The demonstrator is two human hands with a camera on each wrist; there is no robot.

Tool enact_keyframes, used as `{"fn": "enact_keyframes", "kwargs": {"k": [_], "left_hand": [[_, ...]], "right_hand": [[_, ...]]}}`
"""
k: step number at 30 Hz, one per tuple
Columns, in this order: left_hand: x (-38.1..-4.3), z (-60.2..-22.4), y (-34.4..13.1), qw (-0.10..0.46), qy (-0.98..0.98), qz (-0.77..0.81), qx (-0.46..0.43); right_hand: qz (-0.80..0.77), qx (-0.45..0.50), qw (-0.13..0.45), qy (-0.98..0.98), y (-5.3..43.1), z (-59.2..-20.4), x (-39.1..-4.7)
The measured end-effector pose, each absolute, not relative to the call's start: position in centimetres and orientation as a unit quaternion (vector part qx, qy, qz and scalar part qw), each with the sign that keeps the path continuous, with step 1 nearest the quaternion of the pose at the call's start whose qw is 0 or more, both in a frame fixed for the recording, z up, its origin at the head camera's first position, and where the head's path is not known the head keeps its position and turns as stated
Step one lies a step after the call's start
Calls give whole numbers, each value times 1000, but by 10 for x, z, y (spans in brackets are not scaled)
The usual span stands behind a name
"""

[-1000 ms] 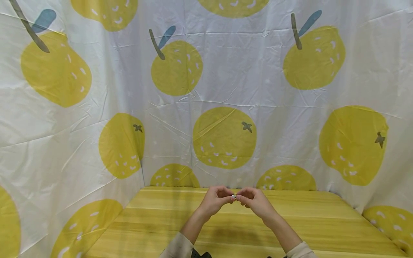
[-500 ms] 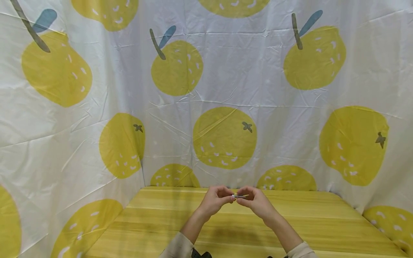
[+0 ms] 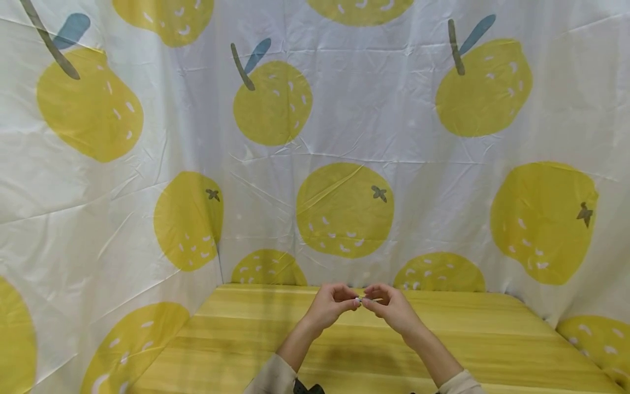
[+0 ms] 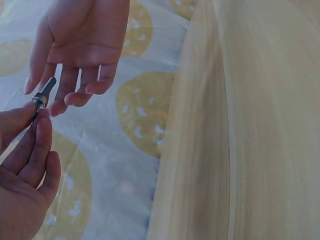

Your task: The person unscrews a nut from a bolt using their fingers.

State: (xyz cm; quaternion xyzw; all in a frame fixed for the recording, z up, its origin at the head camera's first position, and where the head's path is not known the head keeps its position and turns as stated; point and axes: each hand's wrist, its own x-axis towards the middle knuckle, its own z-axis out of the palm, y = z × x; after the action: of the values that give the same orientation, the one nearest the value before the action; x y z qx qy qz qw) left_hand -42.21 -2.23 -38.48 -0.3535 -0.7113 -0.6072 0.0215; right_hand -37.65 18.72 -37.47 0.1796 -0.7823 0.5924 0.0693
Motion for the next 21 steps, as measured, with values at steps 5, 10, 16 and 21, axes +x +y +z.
{"fn": "enact_keyframes", "kwargs": {"k": [5,10,16,21], "left_hand": [[-420,-385,-22,24,-712,-606,-353],[-419,-384,-23,26,-711,-608,-353],[-419,-383,-24,29,-710,-607,-356],[-419,-384,-24,27,-707,-608,-360]], "right_hand": [[590,174,66,-786,187,-376,-378],[593,184,80,-780,185,-377,-378],[598,171,62,-780,185,-376,-379],[592,187,62,-782,186,-377,-379]]}}
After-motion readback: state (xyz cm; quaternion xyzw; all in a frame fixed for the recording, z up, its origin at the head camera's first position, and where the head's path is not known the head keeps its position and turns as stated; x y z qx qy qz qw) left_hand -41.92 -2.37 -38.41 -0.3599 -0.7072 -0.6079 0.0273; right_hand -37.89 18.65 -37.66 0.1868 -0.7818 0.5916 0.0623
